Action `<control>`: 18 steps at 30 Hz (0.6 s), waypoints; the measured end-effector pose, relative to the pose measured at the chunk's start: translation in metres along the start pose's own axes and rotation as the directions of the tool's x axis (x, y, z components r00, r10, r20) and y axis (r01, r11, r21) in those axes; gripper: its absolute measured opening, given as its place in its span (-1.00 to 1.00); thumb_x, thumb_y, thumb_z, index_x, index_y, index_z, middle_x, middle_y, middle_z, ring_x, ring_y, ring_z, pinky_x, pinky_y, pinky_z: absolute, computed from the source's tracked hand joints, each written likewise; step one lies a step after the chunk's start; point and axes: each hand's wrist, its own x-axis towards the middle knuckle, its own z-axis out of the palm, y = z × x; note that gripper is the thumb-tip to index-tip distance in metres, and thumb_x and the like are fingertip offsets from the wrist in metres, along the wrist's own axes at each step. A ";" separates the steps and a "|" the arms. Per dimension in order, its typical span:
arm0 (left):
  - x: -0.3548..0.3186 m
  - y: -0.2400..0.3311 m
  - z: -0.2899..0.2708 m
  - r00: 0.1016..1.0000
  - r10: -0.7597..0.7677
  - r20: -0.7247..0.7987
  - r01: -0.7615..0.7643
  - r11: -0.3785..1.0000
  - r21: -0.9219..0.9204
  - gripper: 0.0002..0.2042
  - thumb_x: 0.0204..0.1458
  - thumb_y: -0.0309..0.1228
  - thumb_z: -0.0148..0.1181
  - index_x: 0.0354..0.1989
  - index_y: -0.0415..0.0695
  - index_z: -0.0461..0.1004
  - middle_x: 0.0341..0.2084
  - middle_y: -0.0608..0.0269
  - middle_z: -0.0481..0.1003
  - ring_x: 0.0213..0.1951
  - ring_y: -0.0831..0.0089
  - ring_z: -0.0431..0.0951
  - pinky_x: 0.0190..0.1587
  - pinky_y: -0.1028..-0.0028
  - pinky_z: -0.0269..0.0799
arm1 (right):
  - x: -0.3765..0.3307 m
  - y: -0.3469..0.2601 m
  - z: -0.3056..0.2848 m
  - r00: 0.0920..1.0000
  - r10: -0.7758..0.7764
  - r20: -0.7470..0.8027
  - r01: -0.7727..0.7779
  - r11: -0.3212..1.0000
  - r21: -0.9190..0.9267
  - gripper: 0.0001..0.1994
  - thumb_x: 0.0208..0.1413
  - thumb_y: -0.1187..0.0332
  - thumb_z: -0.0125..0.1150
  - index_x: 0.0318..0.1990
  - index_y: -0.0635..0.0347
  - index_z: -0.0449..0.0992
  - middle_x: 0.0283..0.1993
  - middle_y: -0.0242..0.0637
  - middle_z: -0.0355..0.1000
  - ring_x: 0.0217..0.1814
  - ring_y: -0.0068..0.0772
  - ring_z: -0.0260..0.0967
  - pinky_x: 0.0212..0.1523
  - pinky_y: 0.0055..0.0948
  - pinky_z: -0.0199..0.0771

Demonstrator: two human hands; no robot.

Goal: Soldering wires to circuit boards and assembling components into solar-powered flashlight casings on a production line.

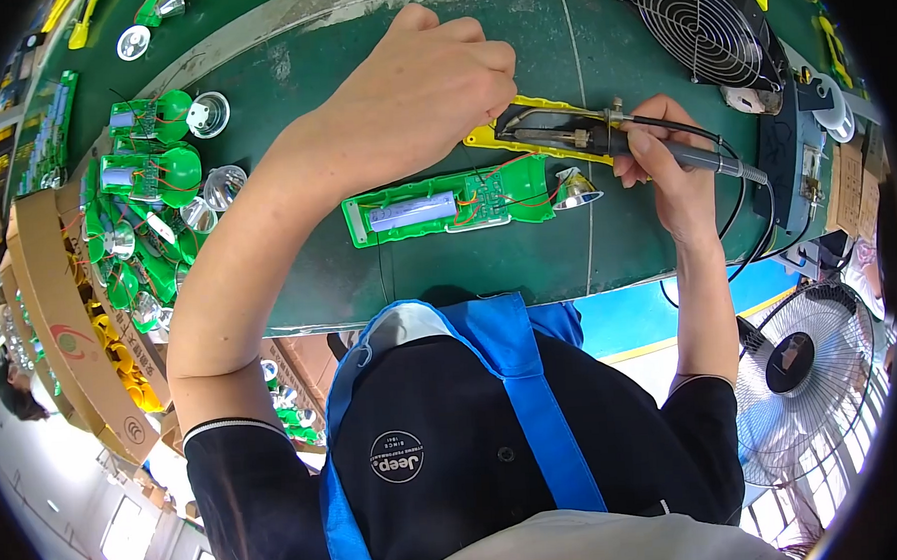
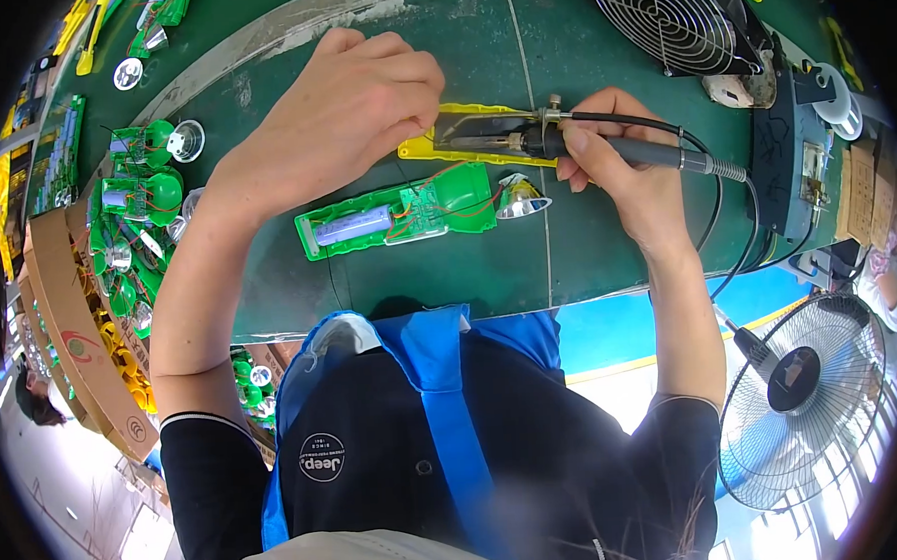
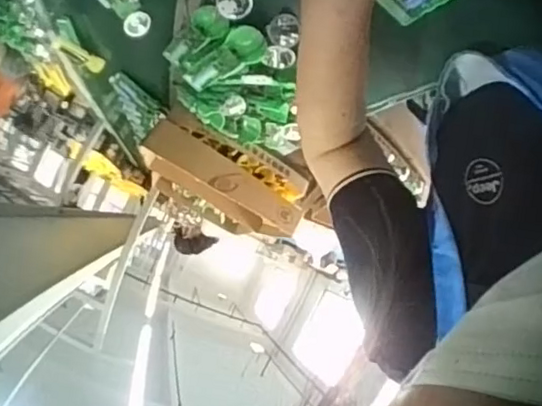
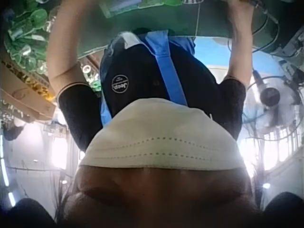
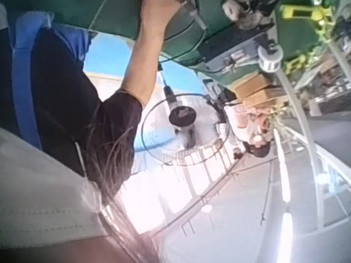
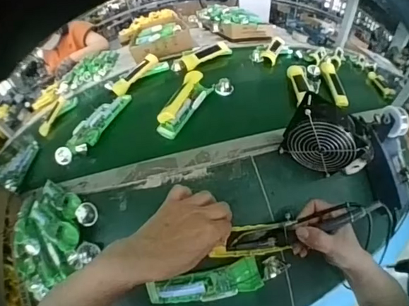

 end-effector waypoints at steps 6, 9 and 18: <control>0.000 0.000 0.002 1.000 0.012 -0.014 -0.012 1.000 0.014 -0.97 -0.06 -0.45 0.10 -0.48 -0.09 0.41 -0.41 0.38 0.35 -0.25 0.44 0.33 -0.14 0.40 0.10 | -0.001 0.001 0.000 1.000 -0.016 -0.003 0.016 1.000 -0.022 -0.83 0.06 0.34 0.13 -0.33 0.26 0.36 -0.58 -0.33 0.40 -0.62 -0.66 0.31 -0.60 -0.74 0.26; -0.001 -0.001 0.001 1.000 0.011 -0.014 -0.011 1.000 0.019 -0.97 -0.06 -0.45 0.11 -0.48 -0.09 0.41 -0.41 0.38 0.35 -0.25 0.45 0.33 -0.14 0.39 0.09 | -0.003 0.001 -0.002 1.000 -0.007 0.001 0.007 1.000 -0.021 -0.81 0.07 0.31 0.12 -0.31 0.27 0.36 -0.57 -0.32 0.39 -0.60 -0.63 0.31 -0.58 -0.71 0.28; 0.000 0.000 0.002 1.000 0.013 -0.022 -0.013 1.000 -0.004 -0.97 -0.07 -0.46 0.11 -0.48 -0.09 0.40 -0.40 0.38 0.35 -0.24 0.43 0.32 -0.13 0.38 0.08 | -0.013 0.019 -0.006 0.985 -0.107 -0.137 0.130 0.977 0.170 -0.75 0.10 0.27 0.07 -0.27 0.31 0.33 -0.53 -0.24 0.36 -0.54 -0.53 0.32 -0.49 -0.60 0.32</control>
